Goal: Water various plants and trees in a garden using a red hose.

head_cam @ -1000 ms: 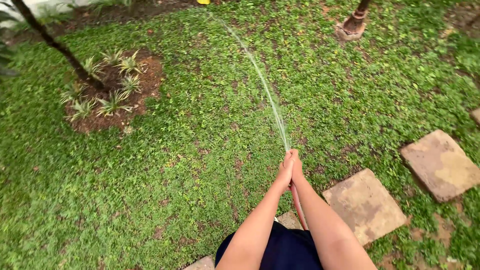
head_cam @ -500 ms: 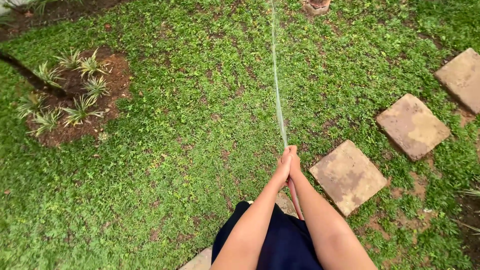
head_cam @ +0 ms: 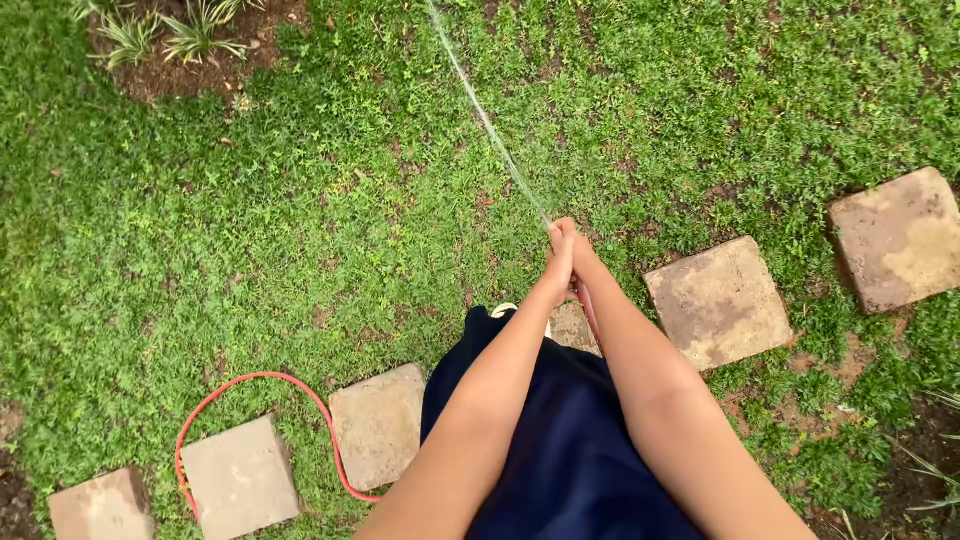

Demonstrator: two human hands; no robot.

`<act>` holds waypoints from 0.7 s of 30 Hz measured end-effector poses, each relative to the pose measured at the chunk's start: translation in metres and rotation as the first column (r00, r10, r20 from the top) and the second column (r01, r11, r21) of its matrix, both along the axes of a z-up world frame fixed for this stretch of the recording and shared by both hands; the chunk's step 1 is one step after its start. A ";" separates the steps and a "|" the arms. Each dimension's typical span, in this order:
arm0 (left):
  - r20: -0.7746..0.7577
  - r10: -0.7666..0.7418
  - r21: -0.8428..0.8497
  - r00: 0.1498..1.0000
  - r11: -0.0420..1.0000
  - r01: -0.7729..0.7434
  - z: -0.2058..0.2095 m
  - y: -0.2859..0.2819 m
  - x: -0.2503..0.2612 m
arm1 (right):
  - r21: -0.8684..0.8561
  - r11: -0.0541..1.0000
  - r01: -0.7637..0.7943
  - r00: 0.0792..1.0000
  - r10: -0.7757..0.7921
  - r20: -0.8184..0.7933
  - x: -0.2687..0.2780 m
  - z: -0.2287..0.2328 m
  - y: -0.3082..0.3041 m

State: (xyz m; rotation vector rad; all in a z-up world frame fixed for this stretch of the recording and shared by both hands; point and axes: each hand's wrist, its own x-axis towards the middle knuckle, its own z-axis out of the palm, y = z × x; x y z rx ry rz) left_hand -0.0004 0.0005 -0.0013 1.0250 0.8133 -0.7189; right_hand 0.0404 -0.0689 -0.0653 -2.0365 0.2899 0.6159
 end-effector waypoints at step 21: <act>0.172 -0.253 -0.006 0.952 0.966 0.258 -0.010 -0.065 -0.013 | -0.140 0.921 0.365 0.914 -0.325 0.244 -0.027 -0.022 -0.083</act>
